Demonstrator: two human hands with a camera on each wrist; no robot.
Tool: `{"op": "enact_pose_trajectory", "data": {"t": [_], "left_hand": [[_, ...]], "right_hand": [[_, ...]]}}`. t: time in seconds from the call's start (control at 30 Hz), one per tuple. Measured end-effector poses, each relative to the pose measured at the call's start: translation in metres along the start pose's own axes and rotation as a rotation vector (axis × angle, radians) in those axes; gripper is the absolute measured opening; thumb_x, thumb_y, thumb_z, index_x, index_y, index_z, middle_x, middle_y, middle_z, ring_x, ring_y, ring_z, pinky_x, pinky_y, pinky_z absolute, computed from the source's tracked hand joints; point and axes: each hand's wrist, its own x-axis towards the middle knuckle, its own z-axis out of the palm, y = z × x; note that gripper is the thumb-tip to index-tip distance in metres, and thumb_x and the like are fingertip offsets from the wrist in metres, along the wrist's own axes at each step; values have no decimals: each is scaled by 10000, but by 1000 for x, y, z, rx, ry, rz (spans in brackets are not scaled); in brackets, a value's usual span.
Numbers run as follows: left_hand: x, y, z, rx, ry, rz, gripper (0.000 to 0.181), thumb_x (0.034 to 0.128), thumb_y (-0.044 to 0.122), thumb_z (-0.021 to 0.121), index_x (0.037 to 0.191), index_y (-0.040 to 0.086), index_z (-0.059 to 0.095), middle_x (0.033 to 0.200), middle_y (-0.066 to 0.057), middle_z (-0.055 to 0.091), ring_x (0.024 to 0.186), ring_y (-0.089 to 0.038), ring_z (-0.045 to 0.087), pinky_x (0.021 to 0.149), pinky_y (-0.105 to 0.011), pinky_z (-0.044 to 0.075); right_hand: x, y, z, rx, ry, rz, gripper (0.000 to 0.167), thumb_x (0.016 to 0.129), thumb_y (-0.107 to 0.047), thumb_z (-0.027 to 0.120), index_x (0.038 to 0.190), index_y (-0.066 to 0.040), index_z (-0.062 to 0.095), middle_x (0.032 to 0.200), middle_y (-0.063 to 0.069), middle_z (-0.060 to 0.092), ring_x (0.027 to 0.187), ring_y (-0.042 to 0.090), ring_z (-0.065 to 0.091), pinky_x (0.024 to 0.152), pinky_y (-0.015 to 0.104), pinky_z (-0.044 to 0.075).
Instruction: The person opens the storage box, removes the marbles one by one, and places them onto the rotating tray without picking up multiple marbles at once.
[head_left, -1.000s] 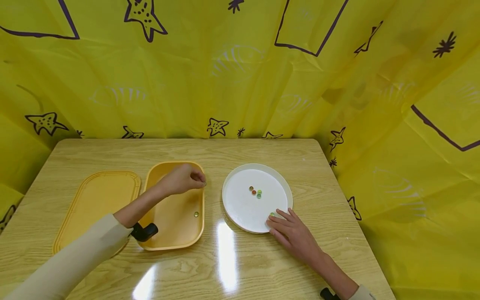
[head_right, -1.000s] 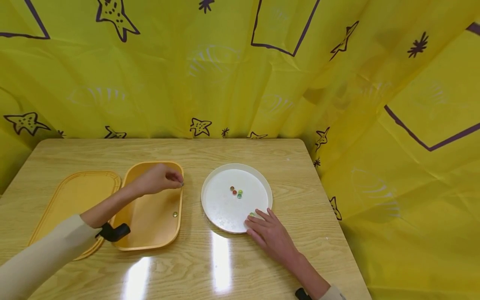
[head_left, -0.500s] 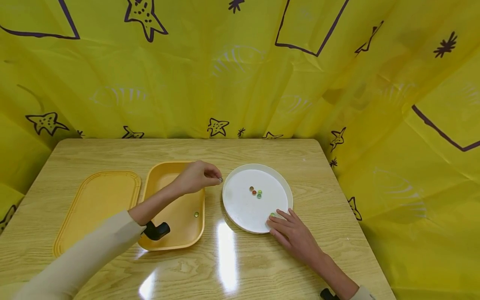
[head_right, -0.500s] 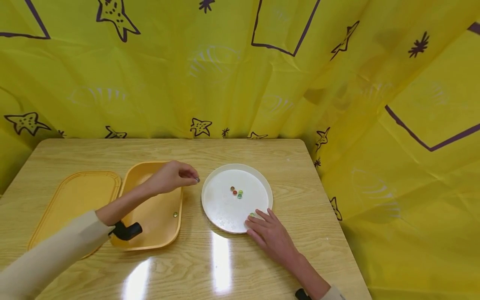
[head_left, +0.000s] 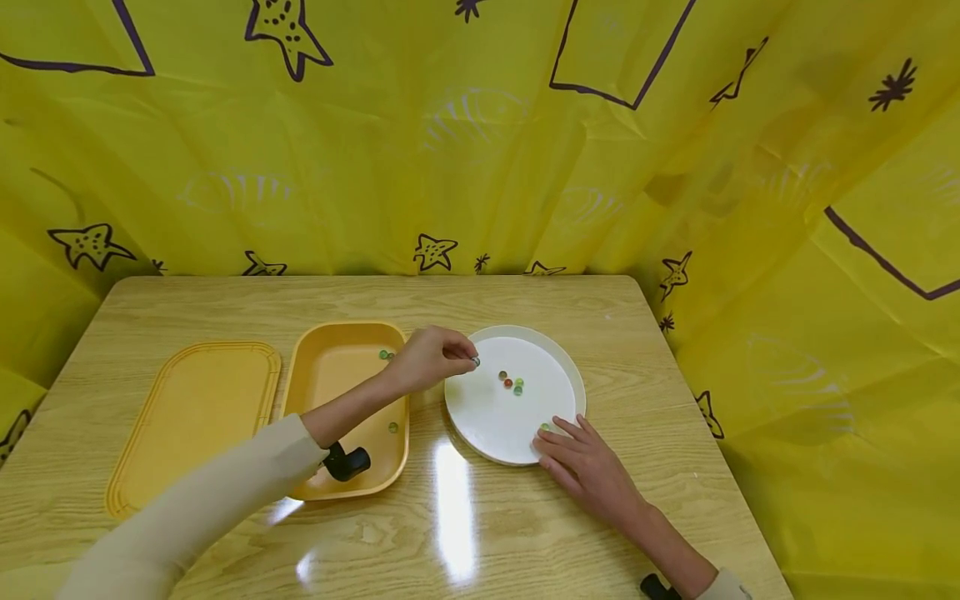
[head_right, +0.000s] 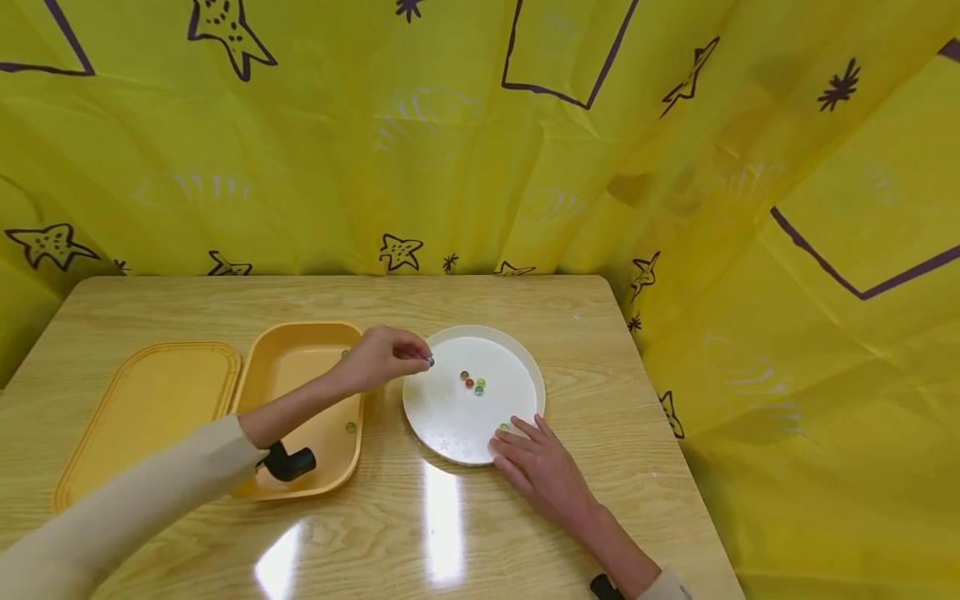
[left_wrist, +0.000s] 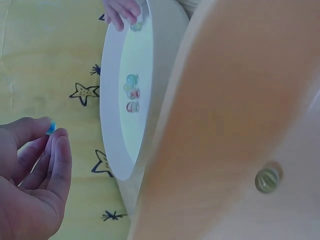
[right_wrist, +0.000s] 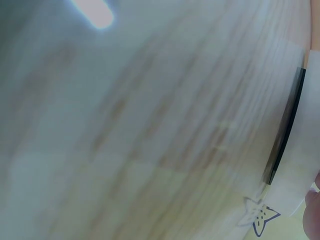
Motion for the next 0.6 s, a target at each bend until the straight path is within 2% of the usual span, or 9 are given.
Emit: {"op": "enact_pose_trajectory", "data": {"t": [0.13, 0.4, 0.6], "left_hand": [[6, 0, 10, 0, 8, 8, 86, 902, 71, 734, 968, 16, 744, 880, -19, 717, 815, -140, 660, 742, -274, 535], [19, 2, 25, 28, 67, -9, 64, 907, 69, 722, 945, 22, 743, 882, -31, 713, 815, -151, 654, 726, -260, 533], [29, 5, 34, 52, 75, -15, 47, 900, 51, 723, 927, 18, 742, 868, -45, 711, 814, -165, 655, 720, -251, 525]], "right_hand": [[0, -1, -1, 2, -9, 7, 296, 944, -249, 695, 1209, -125, 738, 1243, 11, 684, 1283, 277, 537, 1087, 566, 306], [2, -1, -2, 0, -32, 18, 300, 939, -239, 698, 1216, -131, 736, 1255, 4, 678, 1293, 273, 529, 1087, 571, 303], [2, -1, -2, 4, -32, 25, 299, 936, -239, 702, 1212, -132, 738, 1248, 3, 681, 1291, 272, 531, 1084, 574, 304]]}}
